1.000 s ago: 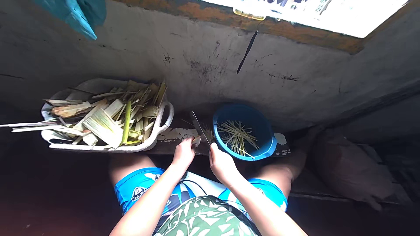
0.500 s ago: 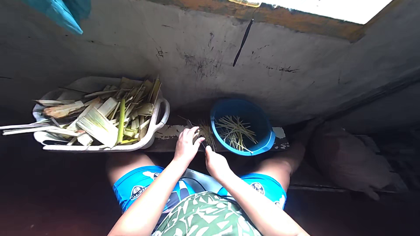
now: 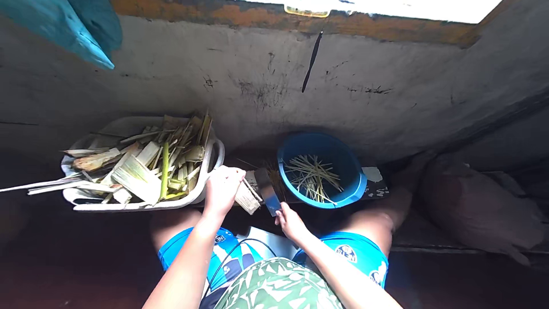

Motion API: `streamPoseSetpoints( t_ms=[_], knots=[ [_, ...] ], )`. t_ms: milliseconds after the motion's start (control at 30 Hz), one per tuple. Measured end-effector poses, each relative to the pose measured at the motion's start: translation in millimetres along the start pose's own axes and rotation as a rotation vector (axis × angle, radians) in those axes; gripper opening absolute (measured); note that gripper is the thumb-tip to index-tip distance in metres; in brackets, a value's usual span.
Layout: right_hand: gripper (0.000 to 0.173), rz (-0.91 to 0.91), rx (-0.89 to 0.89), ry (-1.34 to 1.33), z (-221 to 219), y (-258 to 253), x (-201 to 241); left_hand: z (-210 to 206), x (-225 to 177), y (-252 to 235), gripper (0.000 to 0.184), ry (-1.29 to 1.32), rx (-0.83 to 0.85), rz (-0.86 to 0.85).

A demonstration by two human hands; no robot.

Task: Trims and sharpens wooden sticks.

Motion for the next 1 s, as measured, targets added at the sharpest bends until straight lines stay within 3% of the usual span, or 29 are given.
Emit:
streamPoseSetpoints(
  t_ms=[133, 267, 400, 500, 667, 767, 867, 1000],
  knots=[
    [0.027, 0.161, -0.080, -0.474, 22.3, 14.4, 31.6, 4.8, -1.7, 6.2, 0.008, 0.274, 0.045, 0.188],
    [0.045, 0.206, -0.077, -0.850, 37.3, 32.5, 58.9, -8.5, -1.6, 12.8, 0.011, 0.391, 0.124, 0.274],
    [0.034, 0.258, -0.195, -0.655, 51.5, 42.8, 59.8, -15.2, 8.8, 12.3, 0.013, 0.297, 0.161, 0.351],
    [0.033, 0.171, -0.278, -0.514, 60.7, 45.1, 45.0, -13.0, 29.2, 3.3, 0.019, 0.091, 0.183, 0.412],
    [0.042, 0.032, -0.378, -0.575, 72.1, 47.6, 18.4, -16.0, 110.4, -14.4, 0.033, -0.090, 0.170, 0.567],
    [0.046, -0.032, -0.382, -0.597, 72.6, 50.9, 11.1, -17.1, 153.2, -8.2, 0.039, 0.023, 0.008, 0.740],
    [0.048, -0.033, -0.380, -0.609, 70.9, 53.6, 8.9, -8.0, 183.9, 6.9, 0.043, 0.259, -0.270, 0.898],
    [0.046, 0.012, -0.366, -0.623, 68.9, 53.9, 12.2, 9.3, 202.0, 32.7, 0.038, 0.551, -0.602, 0.944]
  ],
)
Point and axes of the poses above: each hand's wrist, its own y-axis away from the middle knuckle, its own z-axis out of the back of the hand, x = y × z, the point moved 9 cm from there along -y, towards the middle knuckle, and after that the axes turned 14 degrees about y, right-handed, at the moved point
